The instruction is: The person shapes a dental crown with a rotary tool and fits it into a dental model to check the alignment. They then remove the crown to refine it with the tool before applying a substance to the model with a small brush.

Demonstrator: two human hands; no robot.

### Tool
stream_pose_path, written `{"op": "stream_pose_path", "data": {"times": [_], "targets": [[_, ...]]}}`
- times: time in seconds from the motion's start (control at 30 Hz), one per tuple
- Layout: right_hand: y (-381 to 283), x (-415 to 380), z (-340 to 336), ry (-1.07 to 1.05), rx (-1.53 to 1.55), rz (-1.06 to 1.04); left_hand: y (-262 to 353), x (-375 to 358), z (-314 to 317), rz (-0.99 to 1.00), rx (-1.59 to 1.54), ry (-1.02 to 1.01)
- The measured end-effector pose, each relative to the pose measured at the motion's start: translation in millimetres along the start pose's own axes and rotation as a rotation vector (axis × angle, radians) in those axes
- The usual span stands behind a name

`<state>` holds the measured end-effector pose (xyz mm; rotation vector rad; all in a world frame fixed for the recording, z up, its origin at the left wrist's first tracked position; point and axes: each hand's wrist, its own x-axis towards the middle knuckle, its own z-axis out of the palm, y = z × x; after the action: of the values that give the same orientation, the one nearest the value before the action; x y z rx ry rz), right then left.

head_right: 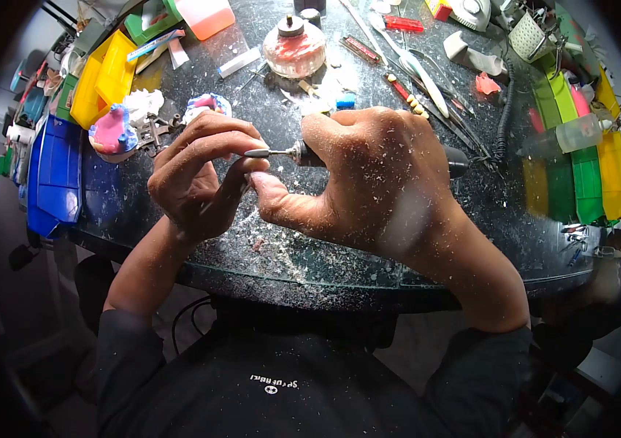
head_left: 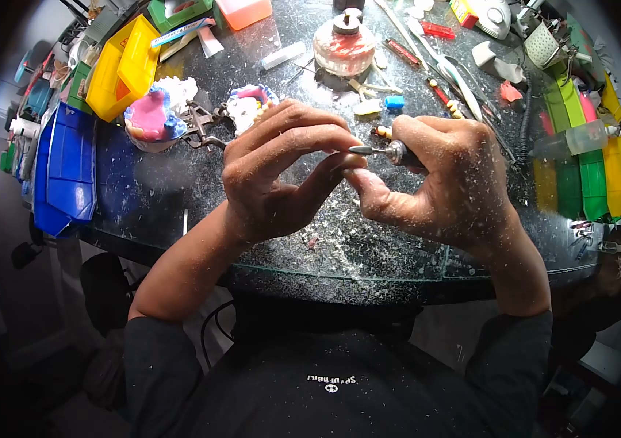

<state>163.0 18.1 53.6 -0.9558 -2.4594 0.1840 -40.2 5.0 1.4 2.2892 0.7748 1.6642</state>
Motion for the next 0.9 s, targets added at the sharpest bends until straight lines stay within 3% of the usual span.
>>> {"op": "stream_pose_path", "data": {"times": [0.9], "targets": [[0.4,0.6,1.0,0.006,-0.005,-0.003,-1.9,1.0,-1.0,0.05,0.026,-0.012]]}}
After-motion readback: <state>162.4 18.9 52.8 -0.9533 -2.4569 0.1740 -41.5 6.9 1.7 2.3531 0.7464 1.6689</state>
